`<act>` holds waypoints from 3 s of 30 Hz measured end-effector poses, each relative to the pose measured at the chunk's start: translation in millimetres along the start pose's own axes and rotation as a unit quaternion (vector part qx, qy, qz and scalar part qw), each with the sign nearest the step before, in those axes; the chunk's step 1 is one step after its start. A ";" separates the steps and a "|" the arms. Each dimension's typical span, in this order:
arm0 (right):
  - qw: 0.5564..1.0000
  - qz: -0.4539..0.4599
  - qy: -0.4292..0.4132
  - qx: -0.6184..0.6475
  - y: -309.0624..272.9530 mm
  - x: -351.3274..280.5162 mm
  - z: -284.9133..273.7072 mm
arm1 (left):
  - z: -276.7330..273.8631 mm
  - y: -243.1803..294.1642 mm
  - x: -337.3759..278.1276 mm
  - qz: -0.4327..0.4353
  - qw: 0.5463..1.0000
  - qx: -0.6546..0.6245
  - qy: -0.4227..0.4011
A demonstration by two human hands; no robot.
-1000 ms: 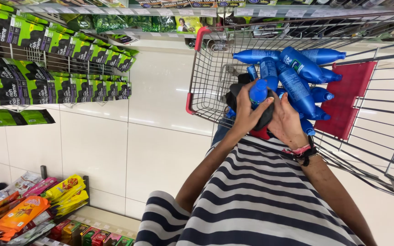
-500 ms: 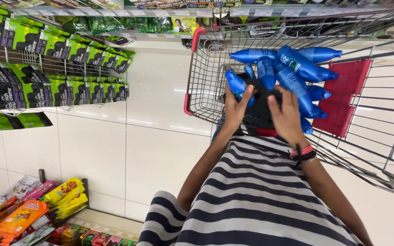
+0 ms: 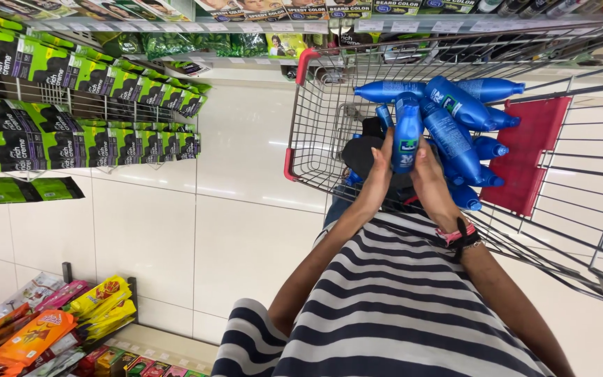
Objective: Selecting hair oil bottles from a retail shelf and placing them into a shopping cart, with several bottles being concealed inside a sock.
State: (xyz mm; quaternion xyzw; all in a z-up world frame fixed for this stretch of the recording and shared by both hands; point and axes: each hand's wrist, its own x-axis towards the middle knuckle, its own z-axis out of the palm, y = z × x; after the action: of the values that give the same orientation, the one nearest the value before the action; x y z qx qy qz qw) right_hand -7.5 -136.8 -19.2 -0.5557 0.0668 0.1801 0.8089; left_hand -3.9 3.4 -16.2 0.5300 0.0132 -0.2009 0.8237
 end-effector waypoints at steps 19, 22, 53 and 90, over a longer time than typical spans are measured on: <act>0.846 -0.400 0.144 -0.322 -246.4 -21.2 59.3 | 122.6 229.8 3.3 0.322 0.911 0.196 -0.167; 0.803 -0.491 0.157 -0.301 -295.6 -17.4 69.6 | 154.3 274.4 17.5 0.381 0.883 0.199 -0.191; 0.836 -0.484 0.082 -0.245 -603.9 149.4 -9.5 | 326.7 458.8 202.2 0.347 0.925 0.150 0.032; 0.869 -0.327 0.037 -0.369 -637.8 140.7 43.0 | 318.6 656.6 283.0 0.261 0.506 0.820 0.058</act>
State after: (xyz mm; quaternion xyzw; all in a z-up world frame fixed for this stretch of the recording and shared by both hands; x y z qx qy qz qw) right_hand 352.1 -269.1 511.6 -0.8101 -0.1600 -0.1035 0.5544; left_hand 421.8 -131.7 626.7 0.9588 -0.2484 0.1337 0.0345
